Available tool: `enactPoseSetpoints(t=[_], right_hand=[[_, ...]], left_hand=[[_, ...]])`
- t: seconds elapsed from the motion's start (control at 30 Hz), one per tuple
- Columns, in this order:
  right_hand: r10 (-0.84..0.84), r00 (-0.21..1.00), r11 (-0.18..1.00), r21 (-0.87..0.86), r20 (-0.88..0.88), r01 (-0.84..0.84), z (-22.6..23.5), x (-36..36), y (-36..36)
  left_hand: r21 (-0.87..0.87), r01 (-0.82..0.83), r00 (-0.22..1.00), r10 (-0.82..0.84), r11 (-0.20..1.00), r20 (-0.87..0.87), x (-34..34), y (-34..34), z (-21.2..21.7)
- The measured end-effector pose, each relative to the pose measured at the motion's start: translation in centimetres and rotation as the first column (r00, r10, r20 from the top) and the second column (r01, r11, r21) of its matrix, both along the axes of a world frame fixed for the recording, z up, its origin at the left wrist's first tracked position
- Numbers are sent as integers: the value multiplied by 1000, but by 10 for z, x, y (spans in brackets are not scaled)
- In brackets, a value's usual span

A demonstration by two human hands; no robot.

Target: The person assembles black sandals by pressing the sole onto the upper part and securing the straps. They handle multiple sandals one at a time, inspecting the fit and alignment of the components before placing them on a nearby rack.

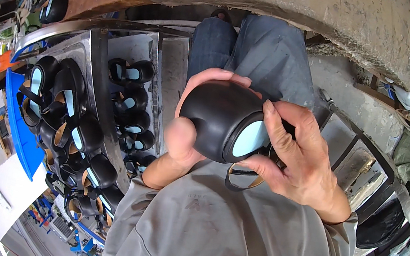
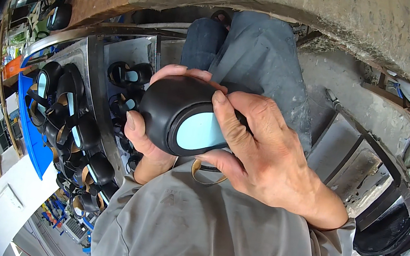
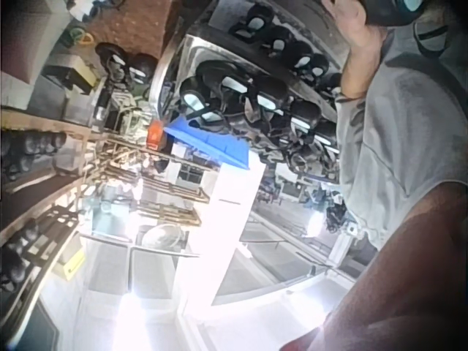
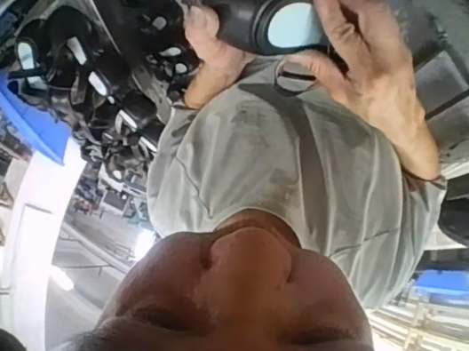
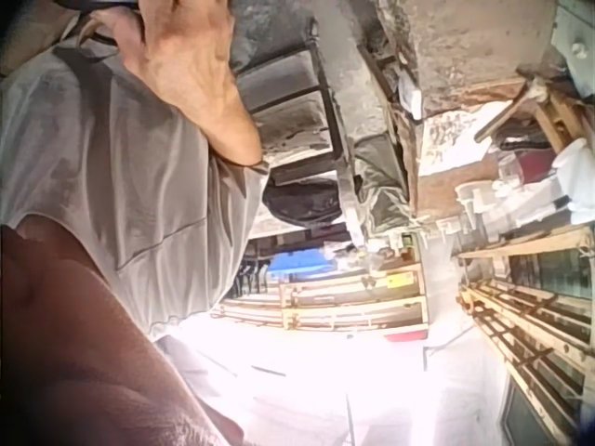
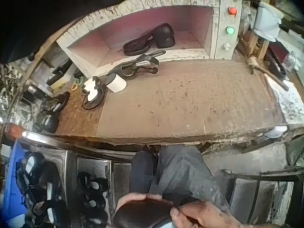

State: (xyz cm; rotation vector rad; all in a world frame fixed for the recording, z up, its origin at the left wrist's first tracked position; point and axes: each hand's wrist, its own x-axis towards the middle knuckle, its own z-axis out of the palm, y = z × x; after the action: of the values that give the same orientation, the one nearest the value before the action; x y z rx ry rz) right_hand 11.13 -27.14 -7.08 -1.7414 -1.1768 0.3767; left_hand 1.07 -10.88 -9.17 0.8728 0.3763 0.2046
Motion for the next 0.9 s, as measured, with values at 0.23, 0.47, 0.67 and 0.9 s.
enactPoseSetpoints(t=[0.23, 0.47, 0.67, 0.9], right_hand=[[-4, 999, 1000, -19, 36, 4, 4, -4, 0], [-18, 994, 998, -64, 108, 25, 8, -7, 0], [-65, 979, 996, -46, 193, 76, 5, -9, 0], [46, 982, 989, -147, 181, -19, 49, 35, -19]], left_hand=[[91, 25, 1000, -23, 996, -19, 0, 0, 6], [611, 106, 992, -128, 784, -8, -10, 23, -2], [794, -10, 1000, 11, 608, 4, -8, 4, 21], [826, 28, 972, -208, 563, 109, 11, 21, 22]])
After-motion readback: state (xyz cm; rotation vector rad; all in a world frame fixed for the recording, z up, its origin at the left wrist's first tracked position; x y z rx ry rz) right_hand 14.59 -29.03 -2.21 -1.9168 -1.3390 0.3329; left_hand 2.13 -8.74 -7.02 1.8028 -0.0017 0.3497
